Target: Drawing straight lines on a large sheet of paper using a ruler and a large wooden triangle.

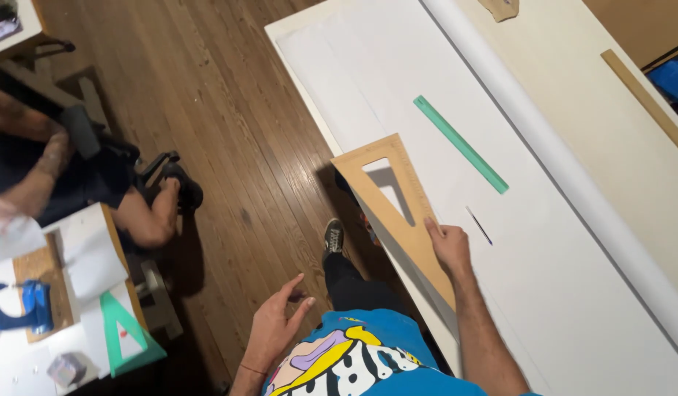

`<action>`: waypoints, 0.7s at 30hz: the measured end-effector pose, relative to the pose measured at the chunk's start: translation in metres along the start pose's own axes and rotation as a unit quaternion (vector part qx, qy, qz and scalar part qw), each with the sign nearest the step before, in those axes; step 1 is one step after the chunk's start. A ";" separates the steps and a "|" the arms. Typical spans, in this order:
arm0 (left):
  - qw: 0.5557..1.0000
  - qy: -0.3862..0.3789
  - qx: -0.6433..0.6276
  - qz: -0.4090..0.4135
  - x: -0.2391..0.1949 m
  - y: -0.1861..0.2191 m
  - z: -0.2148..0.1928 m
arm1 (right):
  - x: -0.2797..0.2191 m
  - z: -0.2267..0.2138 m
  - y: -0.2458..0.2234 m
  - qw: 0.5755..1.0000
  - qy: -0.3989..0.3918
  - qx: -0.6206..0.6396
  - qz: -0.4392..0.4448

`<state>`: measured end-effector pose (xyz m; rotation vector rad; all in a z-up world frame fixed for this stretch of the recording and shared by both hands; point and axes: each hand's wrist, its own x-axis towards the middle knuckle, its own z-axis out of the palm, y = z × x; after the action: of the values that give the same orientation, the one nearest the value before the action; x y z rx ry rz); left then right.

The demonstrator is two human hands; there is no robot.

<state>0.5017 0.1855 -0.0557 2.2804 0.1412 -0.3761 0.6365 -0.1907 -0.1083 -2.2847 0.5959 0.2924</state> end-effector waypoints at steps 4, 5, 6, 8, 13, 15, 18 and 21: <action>0.997 -0.049 0.043 -0.031 0.071 0.020 -0.041 | 0.067 0.038 -0.038 0.999 -0.028 0.022 0.019; 0.997 -0.052 0.047 -0.032 0.087 0.025 -0.055 | 0.082 0.049 -0.038 0.999 -0.030 0.025 0.023; 0.996 -0.062 0.048 -0.049 0.105 0.032 -0.067 | 0.100 0.058 -0.040 1.000 -0.026 0.004 0.000; 0.994 -0.072 0.049 -0.065 0.144 0.032 -0.084 | 0.134 0.072 -0.055 0.999 -0.021 -0.017 -0.024; 0.995 -0.037 0.082 -0.044 0.224 0.038 -0.114 | 0.183 0.106 -0.080 0.994 -0.106 -0.036 -0.009; 0.996 -0.039 0.074 -0.037 0.256 0.047 -0.121 | 0.198 0.113 -0.094 0.993 -0.112 -0.034 -0.007; 0.996 -0.052 0.063 -0.023 0.307 0.055 -0.138 | 0.215 0.128 -0.115 0.993 -0.116 -0.036 -0.001; 0.996 -0.073 0.055 -0.005 0.359 0.050 -0.147 | 0.230 0.145 -0.124 0.992 -0.117 -0.033 0.010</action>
<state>0.8870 0.2542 -0.0391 2.3505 0.0603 -0.5659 0.8930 -0.0864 -0.2198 -2.2648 0.4942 0.5892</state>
